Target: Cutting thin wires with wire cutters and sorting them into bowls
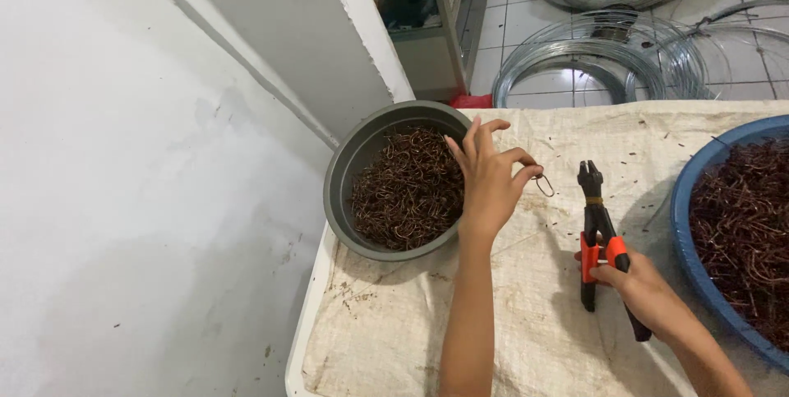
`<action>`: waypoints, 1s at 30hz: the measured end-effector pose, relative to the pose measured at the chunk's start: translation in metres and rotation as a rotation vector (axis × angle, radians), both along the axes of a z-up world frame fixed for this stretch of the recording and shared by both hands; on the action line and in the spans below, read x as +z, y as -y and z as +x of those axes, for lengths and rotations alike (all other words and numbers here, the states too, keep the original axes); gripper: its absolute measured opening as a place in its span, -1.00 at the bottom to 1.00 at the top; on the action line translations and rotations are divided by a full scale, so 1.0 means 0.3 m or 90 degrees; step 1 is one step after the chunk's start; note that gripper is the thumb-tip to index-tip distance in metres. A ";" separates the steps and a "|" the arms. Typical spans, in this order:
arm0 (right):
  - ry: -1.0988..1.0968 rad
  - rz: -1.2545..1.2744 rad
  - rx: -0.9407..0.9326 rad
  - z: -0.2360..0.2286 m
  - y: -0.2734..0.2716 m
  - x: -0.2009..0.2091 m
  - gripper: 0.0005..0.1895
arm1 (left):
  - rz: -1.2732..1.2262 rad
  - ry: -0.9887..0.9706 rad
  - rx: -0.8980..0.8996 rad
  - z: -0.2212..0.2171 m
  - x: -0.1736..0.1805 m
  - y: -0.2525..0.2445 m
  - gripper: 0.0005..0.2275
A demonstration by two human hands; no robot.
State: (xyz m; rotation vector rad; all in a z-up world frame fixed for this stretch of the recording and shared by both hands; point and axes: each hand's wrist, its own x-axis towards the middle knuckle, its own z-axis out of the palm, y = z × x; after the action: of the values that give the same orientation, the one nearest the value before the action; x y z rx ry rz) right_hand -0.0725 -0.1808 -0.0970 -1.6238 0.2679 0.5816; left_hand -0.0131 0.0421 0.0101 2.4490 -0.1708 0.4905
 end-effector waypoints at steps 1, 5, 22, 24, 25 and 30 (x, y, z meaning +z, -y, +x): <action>0.000 0.001 -0.001 -0.006 -0.003 0.018 -0.48 | 0.001 0.000 -0.001 0.002 0.004 0.013 -0.90; 0.006 0.026 -0.033 0.010 0.038 -0.094 -0.56 | 0.075 -0.056 -0.020 0.033 -0.034 0.069 -0.85; -0.050 -0.027 -0.079 -0.015 0.021 0.047 -0.68 | 0.048 -0.088 -0.080 -0.013 -0.227 0.080 -0.73; -0.047 0.033 -0.062 -0.022 0.009 0.089 -0.53 | 0.064 -0.094 -0.038 -0.026 -0.261 0.062 -0.79; -0.050 0.033 -0.064 -0.025 0.014 0.071 -0.53 | 0.065 -0.096 -0.039 -0.030 -0.287 0.055 -0.79; -0.004 0.052 -0.056 0.020 0.053 -0.141 -0.58 | 0.086 -0.022 -0.034 -0.019 -0.393 0.045 -0.84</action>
State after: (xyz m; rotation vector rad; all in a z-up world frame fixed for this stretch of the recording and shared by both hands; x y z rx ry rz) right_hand -0.0665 -0.1965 -0.1392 -1.5240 0.3155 0.5240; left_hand -0.0188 0.0288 -0.1079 2.5755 -0.2622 0.4246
